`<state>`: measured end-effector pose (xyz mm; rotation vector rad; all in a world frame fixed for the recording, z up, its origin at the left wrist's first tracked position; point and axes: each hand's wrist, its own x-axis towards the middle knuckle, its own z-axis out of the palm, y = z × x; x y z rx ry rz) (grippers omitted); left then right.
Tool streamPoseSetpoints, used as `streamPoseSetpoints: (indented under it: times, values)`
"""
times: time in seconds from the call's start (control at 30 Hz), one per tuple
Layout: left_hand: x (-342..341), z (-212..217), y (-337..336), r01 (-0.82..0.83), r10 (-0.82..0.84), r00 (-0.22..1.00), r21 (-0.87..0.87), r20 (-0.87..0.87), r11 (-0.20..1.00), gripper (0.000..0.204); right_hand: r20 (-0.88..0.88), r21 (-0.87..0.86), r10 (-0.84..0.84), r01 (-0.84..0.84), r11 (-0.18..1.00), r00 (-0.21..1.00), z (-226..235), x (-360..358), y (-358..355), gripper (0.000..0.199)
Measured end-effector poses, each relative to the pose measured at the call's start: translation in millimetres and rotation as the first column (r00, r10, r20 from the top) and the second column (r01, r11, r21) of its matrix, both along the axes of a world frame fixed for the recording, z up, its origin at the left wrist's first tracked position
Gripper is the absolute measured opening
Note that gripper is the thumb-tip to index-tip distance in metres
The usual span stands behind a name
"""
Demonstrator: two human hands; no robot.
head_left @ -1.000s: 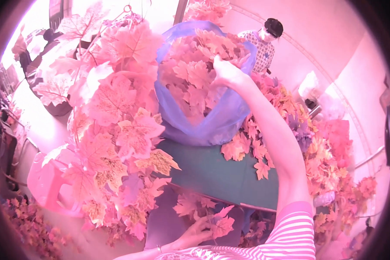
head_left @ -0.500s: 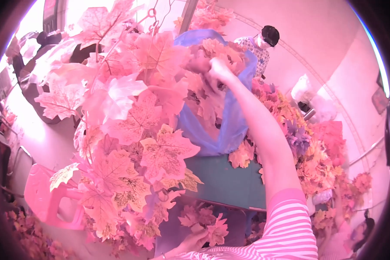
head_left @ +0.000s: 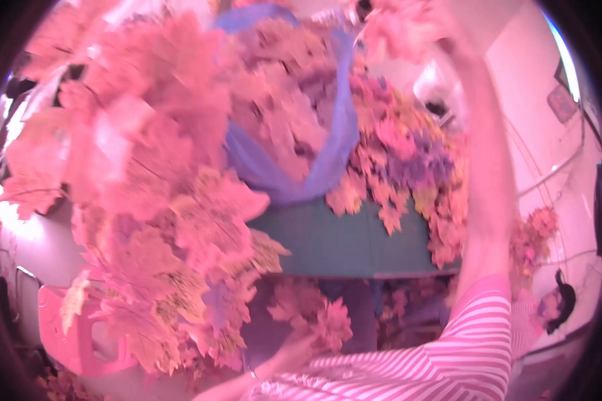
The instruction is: The person assembles artificial maple leaves by hand, attaching them to a central wire branch or garland.
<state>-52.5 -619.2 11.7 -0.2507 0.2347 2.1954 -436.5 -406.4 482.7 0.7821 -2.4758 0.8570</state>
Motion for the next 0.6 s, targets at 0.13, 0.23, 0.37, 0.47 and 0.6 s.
streamPoseSetpoints:
  times: [0.13, 0.23, 0.37, 0.47, 0.6]
  values:
    - [2.6, -16.7, 17.5, 0.035, -0.041, 0.997, -0.090, -0.064, 0.995, 0.016, 0.108, 0.130, -0.235, 0.221, 0.967, 0.966, -11.7, 135.2, -40.4, 0.010]
    - [0.1, -13.1, 23.5, 0.085, -0.096, 0.989, -0.099, -0.117, 0.991, 0.022, 0.399, 0.078, -0.246, 0.235, 0.969, 0.883, -50.7, 126.1, -10.1, 0.013]
    - [22.6, -20.0, 33.4, 0.158, -0.172, 0.982, -0.149, -0.084, 0.976, 0.027, 0.306, 0.544, -0.411, 0.197, 0.815, 0.859, -166.0, 125.9, -10.4, 0.019]
    - [27.3, -17.8, 41.4, 0.177, -0.200, 0.970, -0.164, -0.139, 0.970, 0.029, 0.442, 0.504, -0.180, -0.077, 0.861, 0.879, -250.1, 92.1, 27.9, 0.067]
    - [32.3, -24.4, 49.2, 0.095, -0.122, 0.980, -0.162, -0.159, 0.982, 0.027, 0.569, 0.603, -0.304, -0.135, 0.786, 0.764, -200.9, 91.2, 8.9, 0.100]
